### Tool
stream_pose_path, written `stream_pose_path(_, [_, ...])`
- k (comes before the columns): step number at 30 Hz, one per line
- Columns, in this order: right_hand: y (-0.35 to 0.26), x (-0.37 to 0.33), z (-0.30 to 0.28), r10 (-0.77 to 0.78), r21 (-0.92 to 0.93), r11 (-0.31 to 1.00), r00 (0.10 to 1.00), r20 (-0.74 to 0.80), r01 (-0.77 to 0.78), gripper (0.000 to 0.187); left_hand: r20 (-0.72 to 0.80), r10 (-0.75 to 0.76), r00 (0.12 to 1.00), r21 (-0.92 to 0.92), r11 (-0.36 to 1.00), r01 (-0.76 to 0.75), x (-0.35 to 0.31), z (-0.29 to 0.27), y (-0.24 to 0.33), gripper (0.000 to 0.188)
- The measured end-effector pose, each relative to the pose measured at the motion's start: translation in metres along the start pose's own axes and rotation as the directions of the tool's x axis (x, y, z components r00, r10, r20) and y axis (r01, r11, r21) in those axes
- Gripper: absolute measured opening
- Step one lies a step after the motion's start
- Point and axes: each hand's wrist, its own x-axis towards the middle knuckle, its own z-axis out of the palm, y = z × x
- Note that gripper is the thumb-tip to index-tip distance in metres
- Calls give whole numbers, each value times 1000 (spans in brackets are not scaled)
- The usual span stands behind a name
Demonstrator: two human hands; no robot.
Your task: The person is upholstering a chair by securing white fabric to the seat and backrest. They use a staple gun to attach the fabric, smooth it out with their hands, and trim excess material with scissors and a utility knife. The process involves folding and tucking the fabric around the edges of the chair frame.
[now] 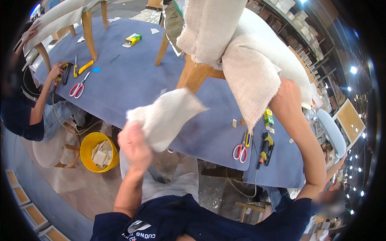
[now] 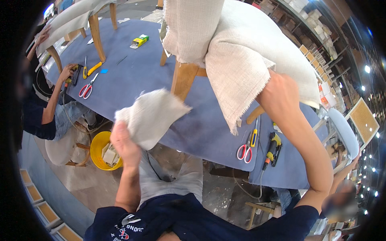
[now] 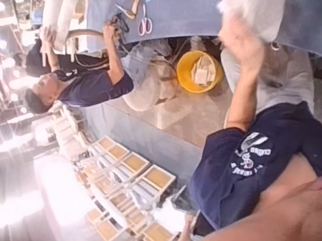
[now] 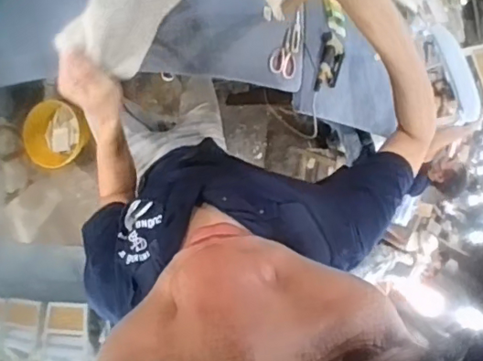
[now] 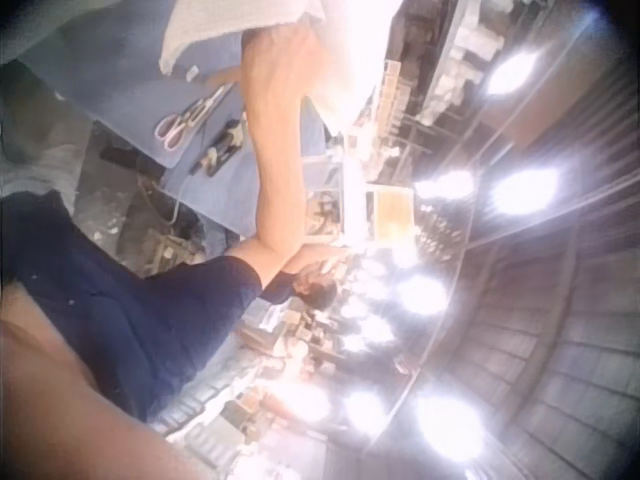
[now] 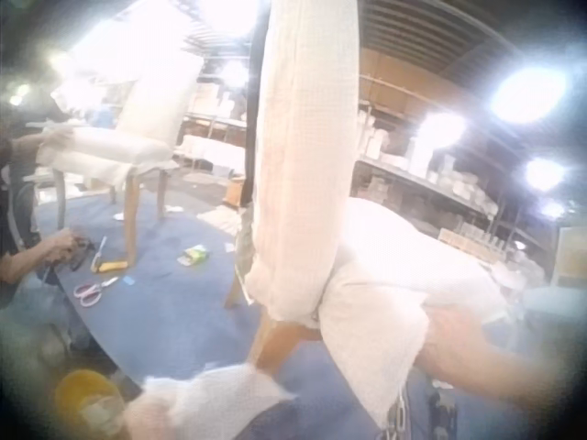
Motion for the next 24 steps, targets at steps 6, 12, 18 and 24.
stream_pose_path(6, [-9, -38, 4, 143, 158, 978, 989, -36, -136, 23, -75, -263, 962, 502, 823, 265, -62, -171, -111, 40])
stream_pose_path(12, [-52, -110, 68, 260, 396, 865, 950, 170, -308, 29, -387, -379, 840, 793, 329, 513, -86, -320, -207, 38])
stream_pose_path(18, [-102, -161, 159, 351, 555, 718, 907, 233, -421, 31, -359, -233, 904, 916, 96, 388, -46, -349, -263, 53])
stream_pose_path(24, [-137, -172, 213, 482, 616, 588, 838, 254, -524, 33, 483, -334, 809, 36, 931, 363, 40, -48, -51, 47])
